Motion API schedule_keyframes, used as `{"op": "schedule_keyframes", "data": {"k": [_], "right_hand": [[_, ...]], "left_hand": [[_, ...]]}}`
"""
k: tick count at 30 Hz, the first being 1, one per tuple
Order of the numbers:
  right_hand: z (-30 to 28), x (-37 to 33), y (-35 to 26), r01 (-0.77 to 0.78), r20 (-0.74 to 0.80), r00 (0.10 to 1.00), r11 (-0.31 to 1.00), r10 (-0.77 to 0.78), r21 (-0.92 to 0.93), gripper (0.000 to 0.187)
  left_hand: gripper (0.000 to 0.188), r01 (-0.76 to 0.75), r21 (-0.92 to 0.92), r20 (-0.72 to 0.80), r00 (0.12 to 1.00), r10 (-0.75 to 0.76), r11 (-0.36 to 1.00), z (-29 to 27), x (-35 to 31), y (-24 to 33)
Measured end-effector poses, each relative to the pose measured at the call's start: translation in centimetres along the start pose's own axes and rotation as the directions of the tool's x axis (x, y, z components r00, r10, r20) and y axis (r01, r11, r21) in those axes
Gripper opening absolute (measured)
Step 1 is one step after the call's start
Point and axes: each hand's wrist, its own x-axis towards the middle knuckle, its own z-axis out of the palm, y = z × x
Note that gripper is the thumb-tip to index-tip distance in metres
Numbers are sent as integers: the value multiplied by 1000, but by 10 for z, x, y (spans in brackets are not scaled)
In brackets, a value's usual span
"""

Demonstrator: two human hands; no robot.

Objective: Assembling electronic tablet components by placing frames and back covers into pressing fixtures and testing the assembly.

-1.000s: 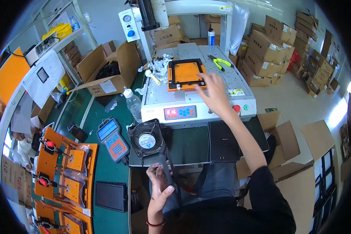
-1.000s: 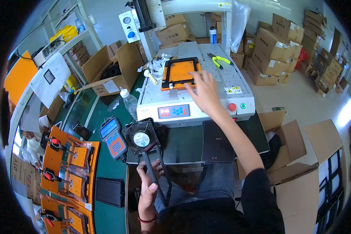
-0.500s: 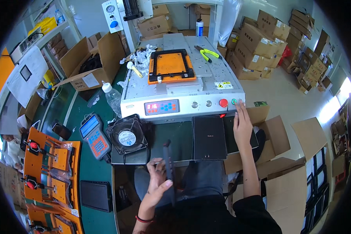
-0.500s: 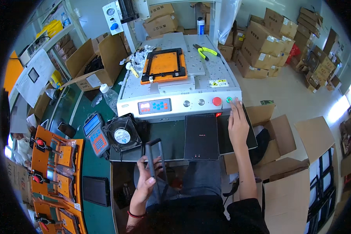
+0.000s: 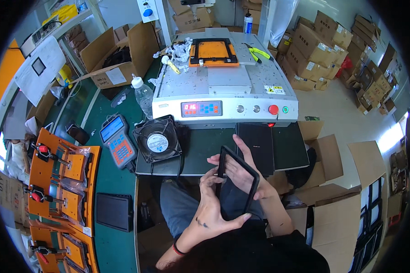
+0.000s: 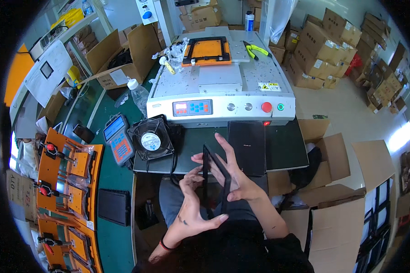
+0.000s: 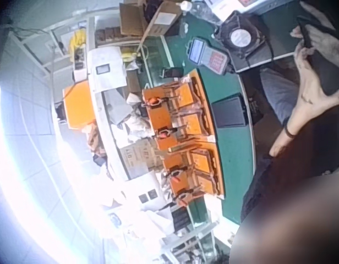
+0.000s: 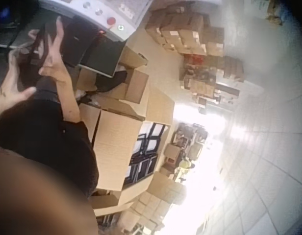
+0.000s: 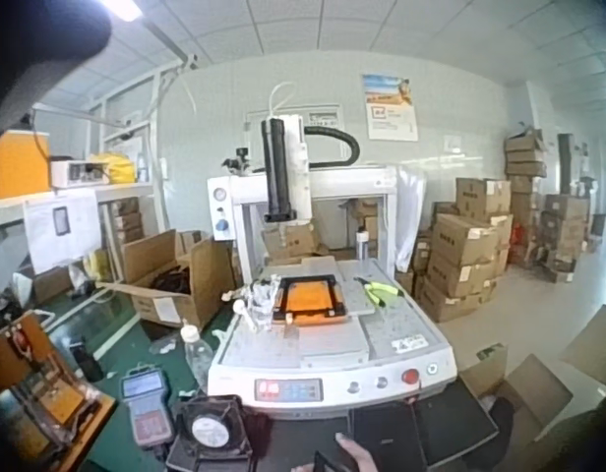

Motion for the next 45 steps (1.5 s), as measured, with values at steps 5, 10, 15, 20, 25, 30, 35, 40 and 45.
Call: {"op": "schedule_keyframes", "data": {"k": [5,10,15,20,25,30,35,40,45], "right_hand": [[17,5,9,105,73,991,985,-116,135,133],[29,9,12,42,86,995,996,-49,73,135],[17,12,18,-2,21,1000,995,0,97,130],[7,10,18,-51,166,985,859,-40,510,122],[19,8,43,-120,335,937,812,-97,571,123],[39,3,27,-118,182,983,806,12,580,101],[4,-13,-32,31,-52,979,396,-197,-918,78],[-20,-43,-47,-254,-214,967,-415,-141,-874,73],[-16,-54,-57,-168,-161,985,-441,-52,-882,65]], "left_hand": [[105,70,-204,-65,994,-85,977,-15,-22,4],[114,78,45,-61,995,-75,996,-18,-26,1],[102,138,-246,-11,989,-145,959,-20,-25,-8],[92,575,-787,600,798,61,222,-24,-35,-48],[101,523,-851,500,831,245,-39,-5,-31,-45],[111,463,-792,302,864,404,-398,21,-27,-34],[134,342,-770,205,932,299,-538,12,-43,-48],[135,151,-872,147,988,45,-466,-11,-42,-60],[135,112,-876,120,993,14,-469,-16,-43,-63]]}}
